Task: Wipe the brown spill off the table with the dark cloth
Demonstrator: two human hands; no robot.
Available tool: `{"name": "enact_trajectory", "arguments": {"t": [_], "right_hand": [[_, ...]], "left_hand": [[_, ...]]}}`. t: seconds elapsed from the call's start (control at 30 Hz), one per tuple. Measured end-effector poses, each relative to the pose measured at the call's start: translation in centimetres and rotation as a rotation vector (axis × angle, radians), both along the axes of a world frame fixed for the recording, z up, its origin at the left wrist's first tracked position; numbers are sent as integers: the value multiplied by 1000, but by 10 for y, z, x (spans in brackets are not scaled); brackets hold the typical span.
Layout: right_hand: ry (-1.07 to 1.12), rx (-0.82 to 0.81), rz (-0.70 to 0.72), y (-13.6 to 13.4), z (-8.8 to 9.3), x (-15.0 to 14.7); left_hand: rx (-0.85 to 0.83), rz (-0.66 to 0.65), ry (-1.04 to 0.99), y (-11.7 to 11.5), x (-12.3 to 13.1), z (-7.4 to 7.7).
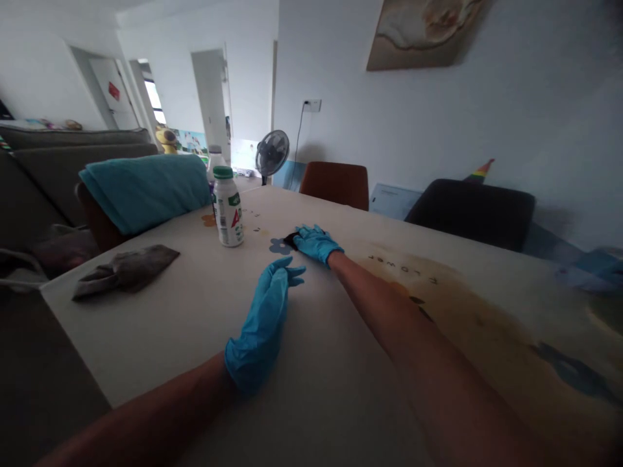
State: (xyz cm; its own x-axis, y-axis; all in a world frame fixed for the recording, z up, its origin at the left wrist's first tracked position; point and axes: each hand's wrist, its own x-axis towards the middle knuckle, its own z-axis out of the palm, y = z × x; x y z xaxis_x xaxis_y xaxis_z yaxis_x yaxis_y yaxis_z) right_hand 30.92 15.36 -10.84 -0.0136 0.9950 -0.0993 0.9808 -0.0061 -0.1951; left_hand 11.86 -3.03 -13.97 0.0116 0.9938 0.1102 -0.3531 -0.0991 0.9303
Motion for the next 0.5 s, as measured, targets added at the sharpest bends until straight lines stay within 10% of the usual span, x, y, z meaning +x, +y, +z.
{"name": "enact_trajectory", "arguments": {"t": [0.23,0.5], "right_hand": [[-23,41,-217,45,3,43],[-56,51,-163,31,-8,49]], "left_hand": [[-85,-94,10,-12,-7,13],[-14,-38,-55,5,-4,10]]}}
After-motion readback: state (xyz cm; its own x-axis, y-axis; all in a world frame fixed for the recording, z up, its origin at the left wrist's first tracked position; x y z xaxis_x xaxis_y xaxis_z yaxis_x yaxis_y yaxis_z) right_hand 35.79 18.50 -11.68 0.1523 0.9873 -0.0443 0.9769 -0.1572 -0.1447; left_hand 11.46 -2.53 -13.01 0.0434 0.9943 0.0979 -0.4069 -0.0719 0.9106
